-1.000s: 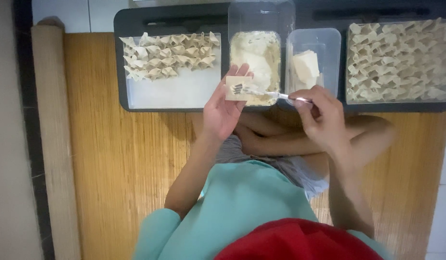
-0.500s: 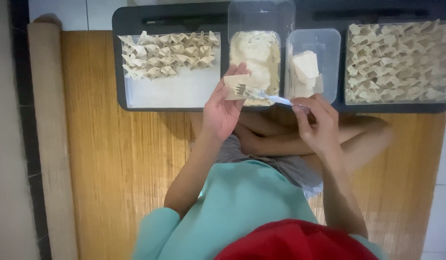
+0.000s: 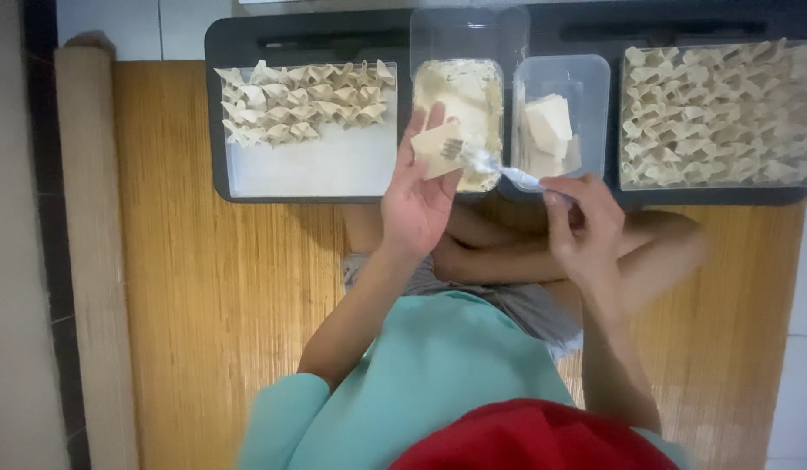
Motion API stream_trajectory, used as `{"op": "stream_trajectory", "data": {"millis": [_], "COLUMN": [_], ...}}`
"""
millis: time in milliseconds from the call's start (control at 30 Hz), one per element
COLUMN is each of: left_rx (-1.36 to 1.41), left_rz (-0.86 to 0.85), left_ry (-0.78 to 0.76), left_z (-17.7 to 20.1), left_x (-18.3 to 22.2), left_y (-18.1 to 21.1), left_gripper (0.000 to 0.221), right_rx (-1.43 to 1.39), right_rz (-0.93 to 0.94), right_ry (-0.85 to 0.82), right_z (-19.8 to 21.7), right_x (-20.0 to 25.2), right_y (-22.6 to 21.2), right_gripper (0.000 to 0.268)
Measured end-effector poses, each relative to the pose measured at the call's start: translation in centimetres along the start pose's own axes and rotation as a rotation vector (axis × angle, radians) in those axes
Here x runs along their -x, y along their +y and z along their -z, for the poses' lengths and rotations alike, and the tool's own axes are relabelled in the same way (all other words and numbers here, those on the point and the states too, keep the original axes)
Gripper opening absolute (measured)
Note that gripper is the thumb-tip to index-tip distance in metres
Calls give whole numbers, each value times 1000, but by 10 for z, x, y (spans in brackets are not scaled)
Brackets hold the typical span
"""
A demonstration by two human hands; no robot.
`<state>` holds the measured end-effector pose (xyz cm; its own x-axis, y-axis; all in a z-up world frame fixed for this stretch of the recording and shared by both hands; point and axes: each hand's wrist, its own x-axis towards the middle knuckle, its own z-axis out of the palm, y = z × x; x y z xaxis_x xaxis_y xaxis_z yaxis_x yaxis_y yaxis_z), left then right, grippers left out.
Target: Preparing wontons by placing filling on square wrappers and folding them into decorative star shapes while sitting on the floor.
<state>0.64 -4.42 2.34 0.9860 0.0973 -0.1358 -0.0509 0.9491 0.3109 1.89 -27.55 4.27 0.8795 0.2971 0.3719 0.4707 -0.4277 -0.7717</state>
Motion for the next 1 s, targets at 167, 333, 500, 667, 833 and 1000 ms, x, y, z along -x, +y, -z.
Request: {"op": "stream_trajectory", "data": {"millis": [167, 333, 500, 667, 833, 1000], "left_rx": [16, -74, -155, -171, -55, -35], "left_rz": [64, 83, 66, 101, 103, 95], "left_ry": [-54, -14, -30, 18, 114, 157], "left_z": [51, 31, -10, -22, -4, 43], "left_x": [-7, -7, -1, -1, -6, -17], "left_y": [-28, -25, -15, -11, -16, -17], "left_gripper": [35, 20, 42, 59, 54, 49], "right_rx": [25, 5, -36, -99, -100, -107], "right_rz": [31, 28, 11, -21, -31, -63], "right_ry": [88, 90, 79, 82, 86, 90], "right_z": [14, 25, 26, 24, 24, 30], "right_x": [-3, -2, 1, 3, 5, 9], "right_y": [1, 6, 9, 20, 18, 22], "right_gripper": [10, 11, 10, 12, 9, 9]}}
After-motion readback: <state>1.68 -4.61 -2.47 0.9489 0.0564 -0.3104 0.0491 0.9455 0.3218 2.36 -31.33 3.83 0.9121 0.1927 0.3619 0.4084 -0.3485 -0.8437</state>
